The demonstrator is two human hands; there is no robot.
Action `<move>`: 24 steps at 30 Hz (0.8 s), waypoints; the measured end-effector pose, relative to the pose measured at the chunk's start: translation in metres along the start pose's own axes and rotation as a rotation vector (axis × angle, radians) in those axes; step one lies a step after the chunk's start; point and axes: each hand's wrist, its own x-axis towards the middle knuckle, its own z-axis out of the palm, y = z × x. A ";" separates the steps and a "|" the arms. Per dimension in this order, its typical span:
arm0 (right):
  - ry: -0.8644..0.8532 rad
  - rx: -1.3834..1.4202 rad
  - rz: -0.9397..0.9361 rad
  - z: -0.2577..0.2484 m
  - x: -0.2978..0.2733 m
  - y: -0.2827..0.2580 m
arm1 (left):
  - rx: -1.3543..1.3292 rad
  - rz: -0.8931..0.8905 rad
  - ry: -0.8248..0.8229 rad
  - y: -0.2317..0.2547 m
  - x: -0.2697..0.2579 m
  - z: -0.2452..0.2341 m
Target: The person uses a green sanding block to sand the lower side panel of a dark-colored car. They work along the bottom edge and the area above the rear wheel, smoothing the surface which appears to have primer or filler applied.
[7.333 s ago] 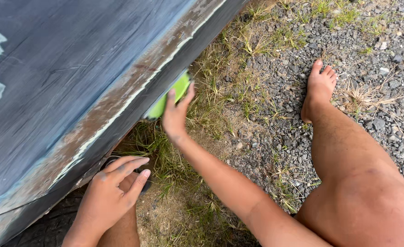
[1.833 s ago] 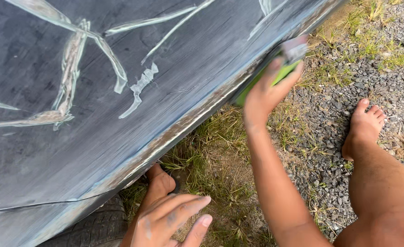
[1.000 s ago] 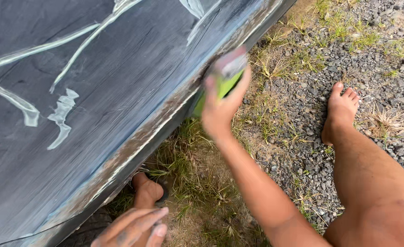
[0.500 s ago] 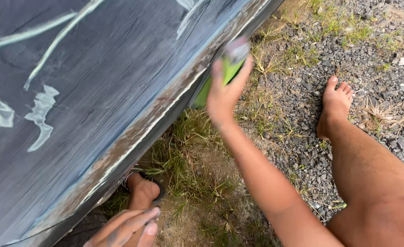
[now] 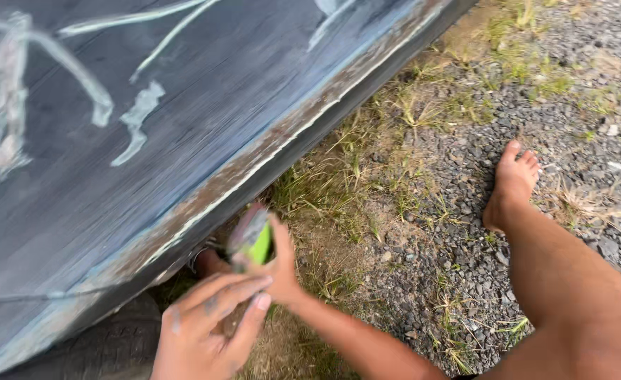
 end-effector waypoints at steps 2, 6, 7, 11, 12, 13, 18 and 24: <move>-0.013 0.246 0.445 -0.039 0.040 -0.034 | 0.013 -0.048 0.012 -0.001 -0.001 -0.015; 0.013 0.388 0.847 -0.085 0.058 -0.061 | -0.001 -0.167 0.023 -0.004 0.000 -0.026; 0.024 0.352 0.826 -0.095 0.057 -0.064 | -0.011 -0.163 0.033 -0.004 -0.001 -0.021; 0.050 0.222 0.729 -0.123 0.055 -0.073 | -0.021 -0.342 -0.156 -0.003 0.001 -0.006; 0.049 0.191 0.712 -0.127 0.051 -0.075 | 0.051 -0.358 -0.259 -0.002 -0.001 -0.003; 0.048 0.160 0.696 -0.129 0.047 -0.075 | 0.047 -0.363 -0.243 0.005 -0.001 -0.003; 0.000 0.029 0.569 -0.116 0.043 -0.075 | -0.373 -0.681 -0.285 -0.001 -0.011 -0.004; -0.051 -0.103 0.411 -0.075 0.030 -0.072 | -1.135 -0.958 -0.309 -0.014 -0.038 -0.004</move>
